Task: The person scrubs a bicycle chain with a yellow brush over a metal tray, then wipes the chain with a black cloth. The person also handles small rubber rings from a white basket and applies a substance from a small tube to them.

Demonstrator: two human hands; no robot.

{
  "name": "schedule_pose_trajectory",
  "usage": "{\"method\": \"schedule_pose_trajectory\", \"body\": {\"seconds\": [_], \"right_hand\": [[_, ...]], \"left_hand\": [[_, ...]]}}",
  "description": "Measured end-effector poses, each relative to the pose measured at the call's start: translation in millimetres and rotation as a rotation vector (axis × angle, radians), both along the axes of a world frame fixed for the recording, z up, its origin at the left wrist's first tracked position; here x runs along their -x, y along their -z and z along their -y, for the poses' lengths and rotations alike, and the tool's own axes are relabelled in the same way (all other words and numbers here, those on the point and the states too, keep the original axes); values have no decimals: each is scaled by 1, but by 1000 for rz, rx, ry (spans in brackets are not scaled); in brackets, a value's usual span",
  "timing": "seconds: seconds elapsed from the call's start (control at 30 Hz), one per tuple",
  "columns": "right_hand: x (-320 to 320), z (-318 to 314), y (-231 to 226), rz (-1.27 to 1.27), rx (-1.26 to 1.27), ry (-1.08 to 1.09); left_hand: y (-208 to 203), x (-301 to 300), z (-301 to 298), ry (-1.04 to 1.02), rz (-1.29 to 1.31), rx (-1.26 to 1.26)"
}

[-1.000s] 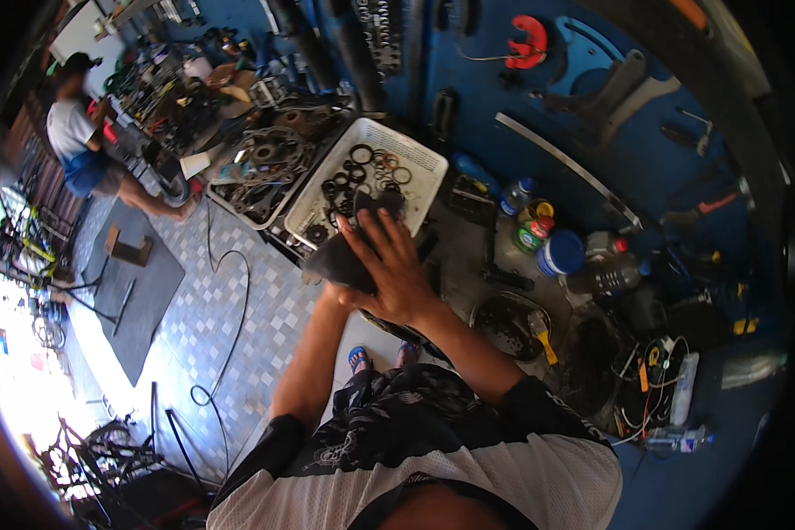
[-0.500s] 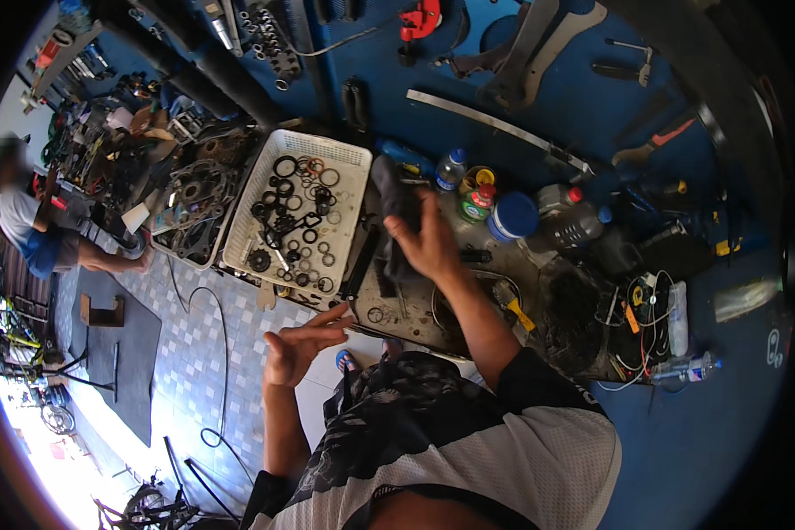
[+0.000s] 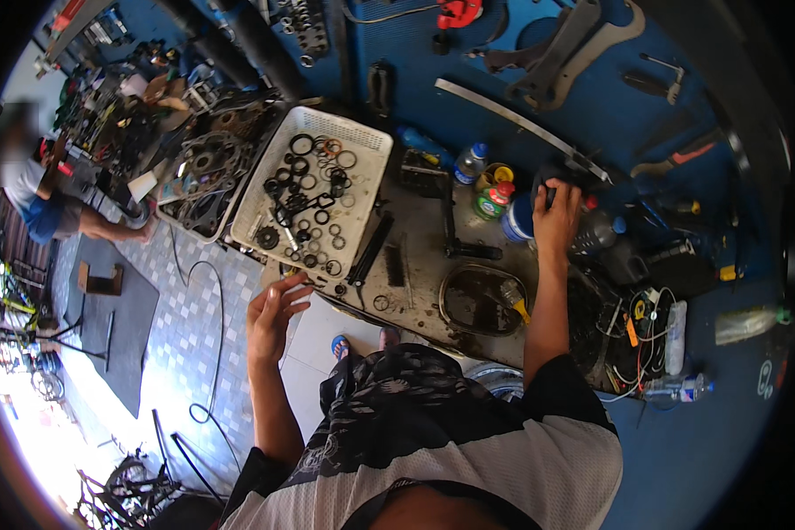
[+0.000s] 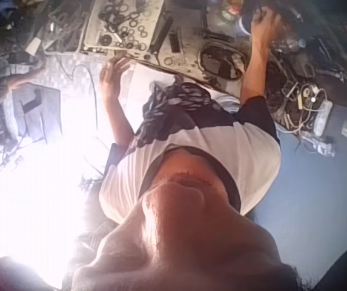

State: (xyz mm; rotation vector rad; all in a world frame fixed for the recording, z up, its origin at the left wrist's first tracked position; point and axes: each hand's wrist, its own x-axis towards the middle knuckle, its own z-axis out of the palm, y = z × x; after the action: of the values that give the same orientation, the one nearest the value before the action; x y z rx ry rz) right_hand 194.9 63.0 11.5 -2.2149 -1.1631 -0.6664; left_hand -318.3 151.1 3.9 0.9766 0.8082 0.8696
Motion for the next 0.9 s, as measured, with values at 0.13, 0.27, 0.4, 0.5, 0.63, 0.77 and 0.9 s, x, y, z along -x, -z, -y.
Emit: {"method": "schedule_pose_trajectory", "body": {"seconds": [0.13, 0.27, 0.4, 0.5, 0.63, 0.77, 0.9], "right_hand": [[11, 6, 12, 13, 321, 146], [39, -3, -3, 73, 83, -5], [89, -31, -4, -272, 14, -231], [127, -50, 13, -545, 132, -294], [155, -48, 32, -570, 287, -311], [166, -36, 36, -604, 344, -288], [169, -29, 29, -601, 302, -239]], "left_hand": [[3, -2, -14, -189, -328, -101], [15, 1, -25, -412, -501, -48], [25, -2, -44, -466, -548, 16], [24, -12, -58, -461, -552, 67], [22, -29, -64, -399, -574, 141], [30, -35, -71, -335, -524, 76], [40, -31, -78, -278, -466, 29]]}}
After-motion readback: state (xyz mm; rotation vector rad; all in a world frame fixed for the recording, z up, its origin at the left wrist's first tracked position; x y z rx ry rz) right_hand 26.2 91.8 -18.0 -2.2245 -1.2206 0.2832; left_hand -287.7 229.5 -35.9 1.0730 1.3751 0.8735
